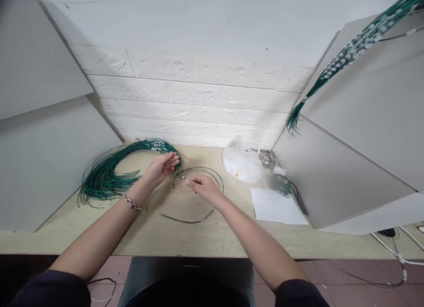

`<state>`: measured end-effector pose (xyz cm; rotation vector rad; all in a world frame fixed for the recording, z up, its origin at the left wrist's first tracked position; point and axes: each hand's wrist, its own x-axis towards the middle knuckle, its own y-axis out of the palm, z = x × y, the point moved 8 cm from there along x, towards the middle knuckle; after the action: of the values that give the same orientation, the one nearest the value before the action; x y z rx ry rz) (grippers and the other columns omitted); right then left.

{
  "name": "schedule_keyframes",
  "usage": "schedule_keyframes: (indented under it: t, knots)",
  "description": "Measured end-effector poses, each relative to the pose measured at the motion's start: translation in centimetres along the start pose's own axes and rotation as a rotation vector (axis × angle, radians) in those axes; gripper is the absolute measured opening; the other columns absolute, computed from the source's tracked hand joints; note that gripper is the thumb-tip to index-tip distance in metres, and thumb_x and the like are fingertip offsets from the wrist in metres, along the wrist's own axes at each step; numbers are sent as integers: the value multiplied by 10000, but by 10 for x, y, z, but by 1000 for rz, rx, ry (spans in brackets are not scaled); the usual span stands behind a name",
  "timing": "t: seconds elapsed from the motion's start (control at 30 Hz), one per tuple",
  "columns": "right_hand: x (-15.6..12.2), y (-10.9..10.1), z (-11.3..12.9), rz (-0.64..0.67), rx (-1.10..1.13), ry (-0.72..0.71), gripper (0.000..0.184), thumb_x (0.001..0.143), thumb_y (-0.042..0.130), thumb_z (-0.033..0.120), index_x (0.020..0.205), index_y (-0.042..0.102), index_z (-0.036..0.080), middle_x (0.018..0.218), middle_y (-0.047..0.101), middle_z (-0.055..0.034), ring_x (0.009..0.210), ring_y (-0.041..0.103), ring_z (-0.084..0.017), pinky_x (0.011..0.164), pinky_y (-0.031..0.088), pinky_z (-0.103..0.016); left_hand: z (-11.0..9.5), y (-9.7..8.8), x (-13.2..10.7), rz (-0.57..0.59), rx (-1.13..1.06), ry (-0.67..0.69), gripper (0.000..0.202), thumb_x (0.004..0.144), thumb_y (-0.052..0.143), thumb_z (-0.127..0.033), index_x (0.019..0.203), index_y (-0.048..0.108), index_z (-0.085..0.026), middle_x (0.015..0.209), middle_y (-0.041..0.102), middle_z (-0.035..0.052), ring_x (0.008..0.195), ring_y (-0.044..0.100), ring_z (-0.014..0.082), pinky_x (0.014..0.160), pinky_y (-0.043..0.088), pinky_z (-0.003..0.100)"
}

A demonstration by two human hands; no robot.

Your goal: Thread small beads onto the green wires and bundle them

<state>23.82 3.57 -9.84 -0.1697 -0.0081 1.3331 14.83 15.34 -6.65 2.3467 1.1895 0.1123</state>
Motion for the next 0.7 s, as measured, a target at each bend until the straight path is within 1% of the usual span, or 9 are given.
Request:
schedule_keyframes:
  t: [0.13,0.27,0.47,0.57,0.7]
  knots:
    - [-1,4,0,43,9,6,286,662,596,446,662,537,167,457,373,66,391,290,-40,375,208,-178,-2,-5,3,18,-54,-46,72,750,587,-209,742,608,-140,683,641,12,624,605,72,478,409,143]
    - [-2,4,-1,43,28,16,290,659,597,455,665,544,170,464,365,65,388,273,-36,364,188,-175,-3,-8,5,29,-59,-104,99,772,564,-222,748,610,-138,667,635,9,614,604,69,468,406,140]
    - [-3,2,-2,32,24,45,286,665,594,452,689,552,170,477,383,61,386,290,-34,356,184,-168,-4,-12,7,-4,-41,-90,94,773,567,-215,758,610,-132,694,640,14,618,606,67,466,412,138]
    - [-3,2,-3,33,12,53,281,679,582,453,698,549,175,489,398,58,383,304,-40,349,209,-172,-5,-14,7,-32,-25,-62,74,762,577,-200,758,605,-131,698,642,16,614,607,68,461,411,137]
    - [-1,3,-7,46,-19,27,279,694,564,450,715,558,172,513,423,52,410,351,-53,382,295,-186,-6,-16,8,-57,-9,-28,65,748,583,-191,757,602,-130,707,646,24,598,600,67,469,412,141]
